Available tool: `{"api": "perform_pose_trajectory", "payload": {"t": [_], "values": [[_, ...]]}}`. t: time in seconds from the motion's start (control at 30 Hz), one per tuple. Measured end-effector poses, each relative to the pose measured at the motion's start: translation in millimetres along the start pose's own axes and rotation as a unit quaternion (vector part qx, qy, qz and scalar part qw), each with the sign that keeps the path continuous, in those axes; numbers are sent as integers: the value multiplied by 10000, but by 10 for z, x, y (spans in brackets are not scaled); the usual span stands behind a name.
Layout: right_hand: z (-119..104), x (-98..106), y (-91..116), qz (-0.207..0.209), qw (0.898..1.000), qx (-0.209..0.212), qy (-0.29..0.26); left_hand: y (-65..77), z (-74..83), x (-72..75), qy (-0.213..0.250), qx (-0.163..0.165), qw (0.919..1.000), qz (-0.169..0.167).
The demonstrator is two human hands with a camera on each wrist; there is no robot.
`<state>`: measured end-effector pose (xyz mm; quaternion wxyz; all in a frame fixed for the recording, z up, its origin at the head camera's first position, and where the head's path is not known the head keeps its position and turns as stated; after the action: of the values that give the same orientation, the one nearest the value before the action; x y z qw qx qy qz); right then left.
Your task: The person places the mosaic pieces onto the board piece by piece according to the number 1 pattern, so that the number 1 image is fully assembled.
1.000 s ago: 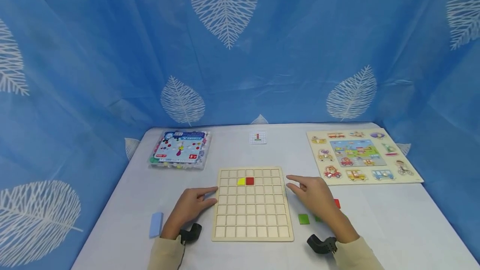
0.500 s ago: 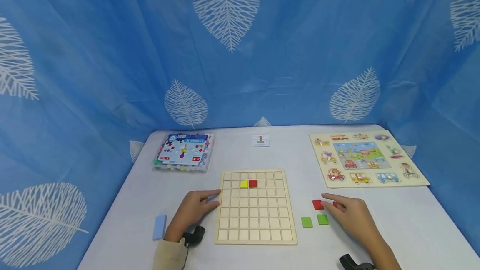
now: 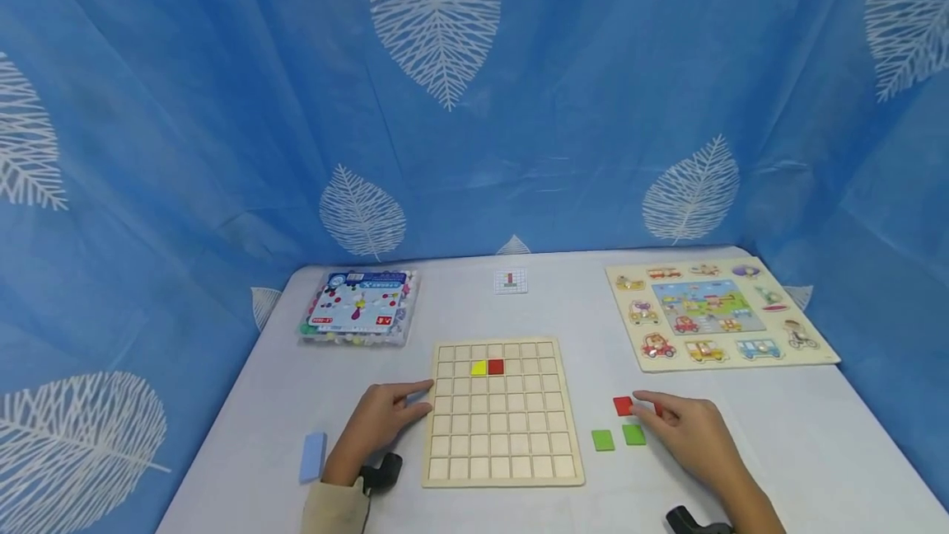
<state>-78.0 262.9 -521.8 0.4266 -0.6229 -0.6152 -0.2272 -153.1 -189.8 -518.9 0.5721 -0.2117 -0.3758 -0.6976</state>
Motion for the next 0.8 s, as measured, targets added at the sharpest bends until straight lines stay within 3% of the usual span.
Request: {"api": "perform_pose_trajectory", "payload": {"t": [0.53,0.8], "values": [[5,-62,14,-75,10000,3,36,-23,-23,-17,8,-146,9999,37],[12,-62,3,-255,9996,-79,136,-11,-19,-25,44,-7,10000,3]]}}
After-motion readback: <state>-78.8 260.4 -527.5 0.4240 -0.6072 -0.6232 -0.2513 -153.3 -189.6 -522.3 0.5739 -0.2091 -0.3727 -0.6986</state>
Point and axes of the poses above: each hand's wrist, its own y-axis away from the middle knuckle, its own x-axis out of the back of the hand, z = x × y, the point moved 1 cm from there along -y, towards the middle knuckle, and after that the axes turned 13 degrees about x, right-handed, at the moved point
